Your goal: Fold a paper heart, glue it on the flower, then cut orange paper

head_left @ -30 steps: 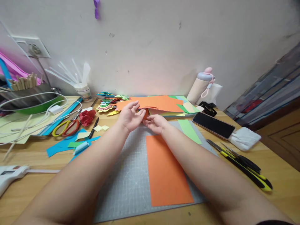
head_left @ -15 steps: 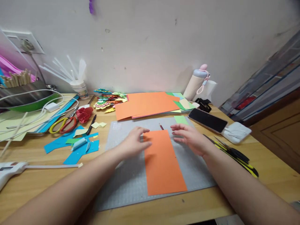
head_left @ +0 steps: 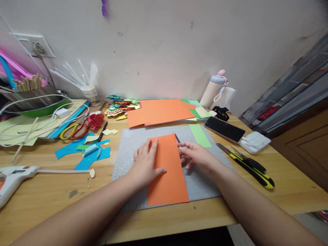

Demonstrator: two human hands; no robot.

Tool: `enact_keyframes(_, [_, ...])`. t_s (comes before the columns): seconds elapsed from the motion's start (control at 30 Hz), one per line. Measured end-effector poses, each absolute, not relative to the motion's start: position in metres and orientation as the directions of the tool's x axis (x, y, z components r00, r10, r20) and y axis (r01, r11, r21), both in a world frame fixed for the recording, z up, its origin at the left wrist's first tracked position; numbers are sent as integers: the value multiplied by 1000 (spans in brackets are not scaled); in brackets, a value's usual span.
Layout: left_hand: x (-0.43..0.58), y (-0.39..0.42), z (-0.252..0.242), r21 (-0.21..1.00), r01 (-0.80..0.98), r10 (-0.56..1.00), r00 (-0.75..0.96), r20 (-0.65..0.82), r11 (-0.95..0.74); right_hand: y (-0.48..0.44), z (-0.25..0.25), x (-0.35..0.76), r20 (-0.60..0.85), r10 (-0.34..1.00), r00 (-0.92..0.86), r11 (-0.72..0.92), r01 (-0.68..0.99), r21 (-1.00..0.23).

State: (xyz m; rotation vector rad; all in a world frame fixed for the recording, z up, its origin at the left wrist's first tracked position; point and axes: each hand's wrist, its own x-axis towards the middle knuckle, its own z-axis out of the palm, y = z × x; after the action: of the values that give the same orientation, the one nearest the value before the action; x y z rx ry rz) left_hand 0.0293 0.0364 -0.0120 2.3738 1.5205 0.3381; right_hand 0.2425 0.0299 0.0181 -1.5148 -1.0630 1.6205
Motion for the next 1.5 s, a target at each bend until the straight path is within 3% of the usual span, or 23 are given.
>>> enact_keyframes(0.17, [17, 33, -15, 345, 858, 923, 375, 85, -380, 37, 20, 225, -429, 879, -210, -405, 150, -902])
enact_keyframes(0.33, [4, 36, 23, 409, 792, 883, 338, 326, -454, 38, 48, 208, -301, 833, -464, -284, 109, -953])
enact_keyframes(0.4, [-5, 39, 41, 609, 715, 939, 254, 233, -345, 36, 58, 206, -256, 777, -575, -255, 84, -963])
enact_keyframes(0.47, [-17, 40, 51, 854, 509, 957, 285, -52, -106, 35, 60, 209, -239, 769, -593, -284, 17, -959])
enact_keyframes(0.5, [-23, 40, 53, 922, 387, 942, 296, -155, 30, 35, 58, 212, -230, 780, -582, -316, -49, -948])
enact_keyframes(0.57, [-32, 41, 50, 969, 143, 941, 246, -231, 200, 37, 49, 220, -204, 817, -539, -365, -210, -907])
enact_keyframes(0.63, [-38, 43, 41, 981, -30, 977, 102, -188, 192, 39, 37, 227, -176, 867, -467, -346, -308, -886])
enact_keyframes(0.73, [-39, 47, 28, 988, -107, 993, -26, -112, 109, 41, 24, 229, -168, 918, -360, -265, -240, -934])
enact_keyframes(0.8, [-38, 51, 24, 996, -80, 997, -66, -49, 44, 38, 25, 226, -104, 960, -260, -153, -179, -972])
enact_keyframes(0.9, [-38, 53, 23, 995, 60, 976, -195, 92, -82, 21, 38, 223, 208, 974, -85, 210, 15, -978])
enact_keyframes(0.97, [-42, 50, 24, 960, 244, 928, -306, 213, -140, 2, 44, 223, 400, 877, -266, 472, 321, -821])
enact_keyframes(1.03, [-45, 41, 26, 890, 420, 903, -290, 317, -177, -17, 44, 223, 402, 742, -537, 662, 487, -570])
enact_keyframes(1.13, [-44, 17, 30, 760, 574, 947, 98, 306, -305, -40, 31, 216, 148, 696, -703, 703, 624, -341])
enact_keyframes(1.2, [-39, -2, 33, 688, 592, 886, 434, 167, -419, -44, 25, 208, 32, 693, -720, 693, 654, -305])
enact_keyframes(1.27, [-31, -16, 34, 651, 593, 799, 600, 36, -474, -41, 26, 201, -35, 705, -709, 661, 674, -330])
enact_keyframes(1.33, [-24, -22, 33, 630, 607, 769, 639, -24, -485, -31, 33, 197, -91, 735, -672, 603, 709, -365])
enact_keyframes(1.4, [-18, -17, 28, 599, 652, 797, 603, -37, -465, -18, 42, 193, -48, 778, -626, 578, 745, -334])
enact_keyframes(1.5, [-16, 5, 17, 548, 765, 888, 452, -84, -338, -4, 48, 188, 257, 795, -549, 603, 761, -238])
